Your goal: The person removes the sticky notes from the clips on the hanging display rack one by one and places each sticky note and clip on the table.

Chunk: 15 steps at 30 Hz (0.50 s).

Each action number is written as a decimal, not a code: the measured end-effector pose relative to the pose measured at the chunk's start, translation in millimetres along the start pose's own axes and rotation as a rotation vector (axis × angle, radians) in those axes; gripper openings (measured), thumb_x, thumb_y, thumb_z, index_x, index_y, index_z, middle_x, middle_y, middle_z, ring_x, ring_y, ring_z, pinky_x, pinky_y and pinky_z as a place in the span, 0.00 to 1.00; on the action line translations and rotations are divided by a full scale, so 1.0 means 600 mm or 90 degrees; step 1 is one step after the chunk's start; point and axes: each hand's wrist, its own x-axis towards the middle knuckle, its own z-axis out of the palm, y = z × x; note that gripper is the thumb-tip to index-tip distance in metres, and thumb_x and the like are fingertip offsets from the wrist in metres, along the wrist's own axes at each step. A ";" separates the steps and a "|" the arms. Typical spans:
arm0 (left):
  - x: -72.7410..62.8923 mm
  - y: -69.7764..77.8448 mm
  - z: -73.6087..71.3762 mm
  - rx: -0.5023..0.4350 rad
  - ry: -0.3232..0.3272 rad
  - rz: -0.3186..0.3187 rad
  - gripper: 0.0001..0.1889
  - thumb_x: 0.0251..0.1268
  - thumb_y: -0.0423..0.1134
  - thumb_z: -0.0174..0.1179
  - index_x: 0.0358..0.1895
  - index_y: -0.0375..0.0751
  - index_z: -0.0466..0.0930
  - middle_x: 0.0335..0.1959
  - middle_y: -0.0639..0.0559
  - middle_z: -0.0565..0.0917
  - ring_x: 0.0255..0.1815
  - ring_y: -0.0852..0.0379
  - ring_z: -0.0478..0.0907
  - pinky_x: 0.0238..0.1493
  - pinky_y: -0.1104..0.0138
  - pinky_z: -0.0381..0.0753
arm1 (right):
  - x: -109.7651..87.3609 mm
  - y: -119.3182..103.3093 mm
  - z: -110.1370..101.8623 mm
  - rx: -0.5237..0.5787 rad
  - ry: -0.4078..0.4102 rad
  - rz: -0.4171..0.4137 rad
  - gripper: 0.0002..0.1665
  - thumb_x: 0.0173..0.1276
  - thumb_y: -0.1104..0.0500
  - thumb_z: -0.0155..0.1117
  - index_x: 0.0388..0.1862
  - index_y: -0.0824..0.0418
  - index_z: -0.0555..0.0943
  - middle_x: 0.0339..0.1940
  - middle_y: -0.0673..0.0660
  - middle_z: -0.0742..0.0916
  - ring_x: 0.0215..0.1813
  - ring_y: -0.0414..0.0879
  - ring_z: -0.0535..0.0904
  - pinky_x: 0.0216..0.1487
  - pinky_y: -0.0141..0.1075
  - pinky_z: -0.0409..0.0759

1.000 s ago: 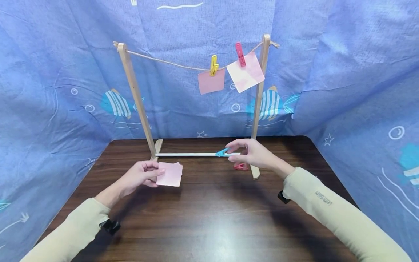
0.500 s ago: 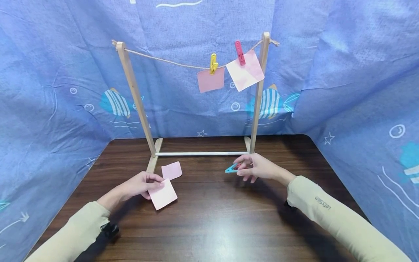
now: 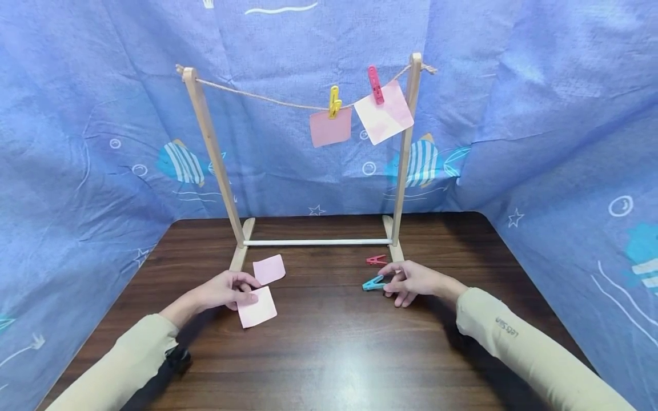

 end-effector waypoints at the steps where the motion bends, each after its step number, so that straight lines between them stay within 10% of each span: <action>1: 0.000 -0.002 0.001 0.000 -0.004 0.000 0.18 0.63 0.33 0.70 0.54 0.30 0.80 0.31 0.50 0.80 0.28 0.60 0.77 0.26 0.69 0.77 | -0.001 0.001 0.002 0.011 0.001 0.014 0.31 0.74 0.63 0.64 0.69 0.73 0.64 0.37 0.65 0.87 0.29 0.50 0.87 0.32 0.44 0.89; 15: -0.004 -0.008 0.017 0.060 -0.021 0.084 0.15 0.63 0.30 0.70 0.49 0.30 0.78 0.33 0.48 0.70 0.21 0.62 0.66 0.20 0.74 0.67 | 0.000 -0.020 0.034 -0.034 0.076 0.130 0.35 0.66 0.58 0.75 0.64 0.59 0.64 0.27 0.61 0.84 0.23 0.46 0.83 0.24 0.37 0.85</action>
